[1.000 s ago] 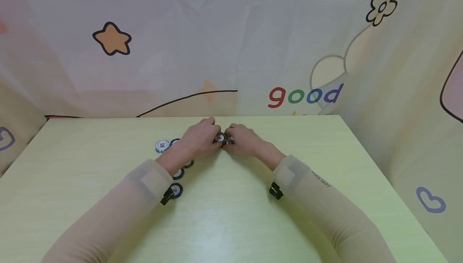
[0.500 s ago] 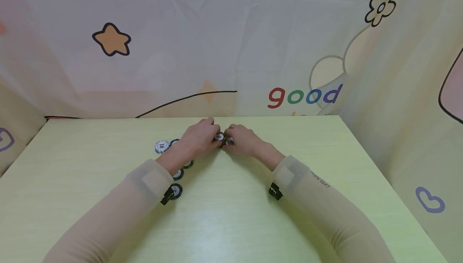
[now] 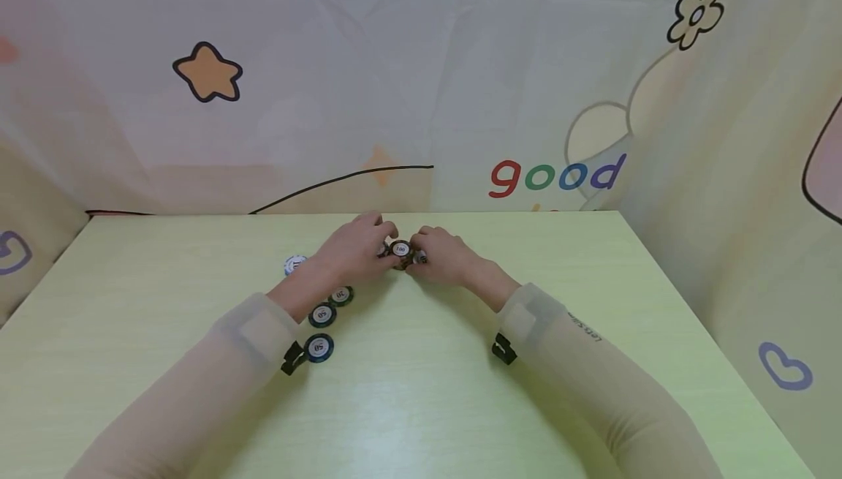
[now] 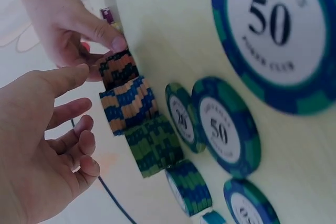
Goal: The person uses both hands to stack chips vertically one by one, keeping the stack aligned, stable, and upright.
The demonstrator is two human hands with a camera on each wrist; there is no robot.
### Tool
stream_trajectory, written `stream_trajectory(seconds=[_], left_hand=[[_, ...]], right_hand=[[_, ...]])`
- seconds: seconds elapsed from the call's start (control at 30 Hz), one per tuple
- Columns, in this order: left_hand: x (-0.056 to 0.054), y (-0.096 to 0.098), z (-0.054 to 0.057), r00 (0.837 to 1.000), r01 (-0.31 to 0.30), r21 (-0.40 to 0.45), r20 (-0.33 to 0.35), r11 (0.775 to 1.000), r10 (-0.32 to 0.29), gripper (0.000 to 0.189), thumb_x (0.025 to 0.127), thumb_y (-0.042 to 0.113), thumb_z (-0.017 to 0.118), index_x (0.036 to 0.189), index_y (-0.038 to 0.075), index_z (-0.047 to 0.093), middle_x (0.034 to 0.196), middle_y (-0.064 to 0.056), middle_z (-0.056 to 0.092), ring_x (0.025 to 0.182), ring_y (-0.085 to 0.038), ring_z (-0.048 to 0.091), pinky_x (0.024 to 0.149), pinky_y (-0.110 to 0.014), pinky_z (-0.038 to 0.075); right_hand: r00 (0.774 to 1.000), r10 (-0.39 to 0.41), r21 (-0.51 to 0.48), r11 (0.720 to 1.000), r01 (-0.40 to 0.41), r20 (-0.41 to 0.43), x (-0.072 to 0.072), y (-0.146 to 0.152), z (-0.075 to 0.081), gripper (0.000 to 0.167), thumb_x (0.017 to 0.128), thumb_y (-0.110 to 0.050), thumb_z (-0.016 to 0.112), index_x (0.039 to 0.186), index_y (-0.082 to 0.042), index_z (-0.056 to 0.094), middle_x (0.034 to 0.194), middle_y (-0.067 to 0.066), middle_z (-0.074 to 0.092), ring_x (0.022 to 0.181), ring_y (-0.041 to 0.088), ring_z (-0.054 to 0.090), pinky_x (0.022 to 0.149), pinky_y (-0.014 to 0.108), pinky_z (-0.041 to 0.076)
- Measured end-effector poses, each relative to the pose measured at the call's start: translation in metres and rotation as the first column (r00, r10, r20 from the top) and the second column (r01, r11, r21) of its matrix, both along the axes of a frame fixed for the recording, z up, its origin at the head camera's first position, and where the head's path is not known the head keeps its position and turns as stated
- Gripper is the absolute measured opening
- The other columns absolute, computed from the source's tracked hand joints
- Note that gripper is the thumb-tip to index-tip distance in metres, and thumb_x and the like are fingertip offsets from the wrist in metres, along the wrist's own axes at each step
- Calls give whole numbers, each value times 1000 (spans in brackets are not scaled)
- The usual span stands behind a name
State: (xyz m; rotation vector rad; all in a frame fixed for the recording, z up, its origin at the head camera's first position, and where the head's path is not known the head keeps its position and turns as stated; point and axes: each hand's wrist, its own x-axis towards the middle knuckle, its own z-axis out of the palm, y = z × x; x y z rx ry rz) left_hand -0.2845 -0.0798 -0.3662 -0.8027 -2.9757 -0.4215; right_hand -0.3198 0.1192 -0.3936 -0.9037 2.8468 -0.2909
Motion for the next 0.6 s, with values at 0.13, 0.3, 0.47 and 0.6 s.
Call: stream_trajectory(seconds=[0.13, 0.3, 0.47, 0.6], left_hand=[[5, -8, 6, 1000, 0, -2, -4, 1000, 0, 33, 97, 29, 73, 118, 5, 66, 104, -9, 56, 86, -24, 53, 76, -39, 49], [9, -20, 8, 999, -13, -15, 33, 1000, 13, 21, 96, 27, 74, 101, 7, 66, 93, -4, 57, 78, -20, 54, 70, -36, 49], [13, -32, 5, 996, -20, -34, 82, 999, 23, 18, 96, 25, 74, 89, 10, 68, 85, -2, 57, 74, -18, 53, 66, -33, 47], [17, -39, 2, 993, -20, -51, 116, 999, 26, 17, 96, 23, 74, 86, 10, 69, 80, -1, 58, 70, -17, 53, 63, -32, 46]], right_hand=[[1000, -17, 14, 1000, 17, 13, 1, -2, 1, 42, 99, -29, 71, 131, -4, 61, 123, 11, 60, 113, 28, 58, 90, 52, 51], [1000, -18, -15, 1000, 18, 0, 2, -2, 0, 49, 98, -28, 72, 136, -3, 56, 127, 13, 60, 118, 30, 57, 94, 54, 50], [999, 7, -20, 1000, -8, -31, 3, -2, 1, 52, 97, -26, 73, 139, -2, 54, 132, 15, 58, 123, 32, 54, 95, 54, 50], [997, 45, 11, 999, -45, -61, 1, -4, 3, 57, 95, -28, 75, 142, -3, 52, 136, 16, 56, 126, 33, 52, 95, 54, 49]])
